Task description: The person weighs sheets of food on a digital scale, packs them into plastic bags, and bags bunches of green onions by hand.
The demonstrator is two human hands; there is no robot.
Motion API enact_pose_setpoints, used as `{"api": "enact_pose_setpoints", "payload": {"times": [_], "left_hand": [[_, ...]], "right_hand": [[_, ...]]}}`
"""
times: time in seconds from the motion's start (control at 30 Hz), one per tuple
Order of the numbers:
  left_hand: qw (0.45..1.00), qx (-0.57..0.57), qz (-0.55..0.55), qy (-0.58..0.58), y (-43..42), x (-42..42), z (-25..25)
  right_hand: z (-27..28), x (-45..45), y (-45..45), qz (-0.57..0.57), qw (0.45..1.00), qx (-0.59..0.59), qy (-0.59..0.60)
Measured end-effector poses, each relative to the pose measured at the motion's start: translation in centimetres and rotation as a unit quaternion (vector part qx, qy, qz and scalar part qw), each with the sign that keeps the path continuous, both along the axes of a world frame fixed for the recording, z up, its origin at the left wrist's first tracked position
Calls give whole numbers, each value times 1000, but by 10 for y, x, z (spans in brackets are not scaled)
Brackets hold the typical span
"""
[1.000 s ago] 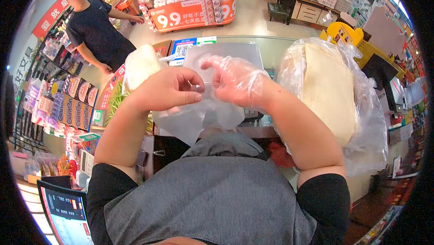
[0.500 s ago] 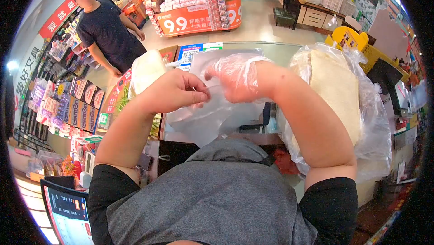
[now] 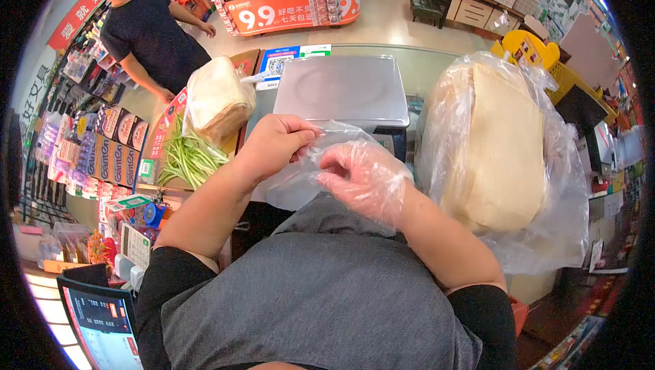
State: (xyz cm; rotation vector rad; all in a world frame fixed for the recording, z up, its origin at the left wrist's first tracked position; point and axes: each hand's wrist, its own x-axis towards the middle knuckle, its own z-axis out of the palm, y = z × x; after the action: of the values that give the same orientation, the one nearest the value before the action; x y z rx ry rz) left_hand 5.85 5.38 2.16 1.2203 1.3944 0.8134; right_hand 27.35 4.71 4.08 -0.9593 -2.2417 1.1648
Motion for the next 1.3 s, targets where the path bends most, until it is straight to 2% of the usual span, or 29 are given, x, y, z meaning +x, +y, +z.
{"api": "enact_pose_setpoints", "payload": {"times": [0.03,0.13,0.23,0.33,0.43,0.53,0.63,0.87,0.97,1.07,1.17,1.2,1.3], "left_hand": [[1000,-1,7,-13,0,1,-3],[999,35,9,2,-1,-5,-21],[996,51,10,66,-1,-9,-34],[998,6,26,-51,-6,-4,-39],[996,20,1,-84,-15,1,-44],[996,65,-16,-57,-20,-2,-56],[994,12,6,-109,-24,1,-57],[987,26,16,-160,-33,15,-61],[991,51,4,-120,-36,18,-65],[994,106,-25,8,-38,24,-66],[996,69,-30,-51,-40,28,-59],[989,43,-35,-135,-39,29,-59],[969,-12,-28,-245,-43,25,-44]], "right_hand": [[-10,-1,3,-3,998,-67,-13],[-36,0,7,-19,991,-129,40],[-41,-1,7,-32,981,-182,58],[-56,-4,9,-39,968,-229,93],[-63,-6,9,-46,963,-229,132],[-53,-5,9,-72,965,-245,58],[-50,-6,7,-75,958,-268,69],[-56,-6,7,-106,943,-289,125],[-53,-3,6,-125,939,-298,121],[-55,-10,2,-101,937,-308,129],[-62,-7,5,-81,893,-388,211],[-61,-6,4,-83,886,-396,227],[-60,2,3,-73,866,-418,265]]}}
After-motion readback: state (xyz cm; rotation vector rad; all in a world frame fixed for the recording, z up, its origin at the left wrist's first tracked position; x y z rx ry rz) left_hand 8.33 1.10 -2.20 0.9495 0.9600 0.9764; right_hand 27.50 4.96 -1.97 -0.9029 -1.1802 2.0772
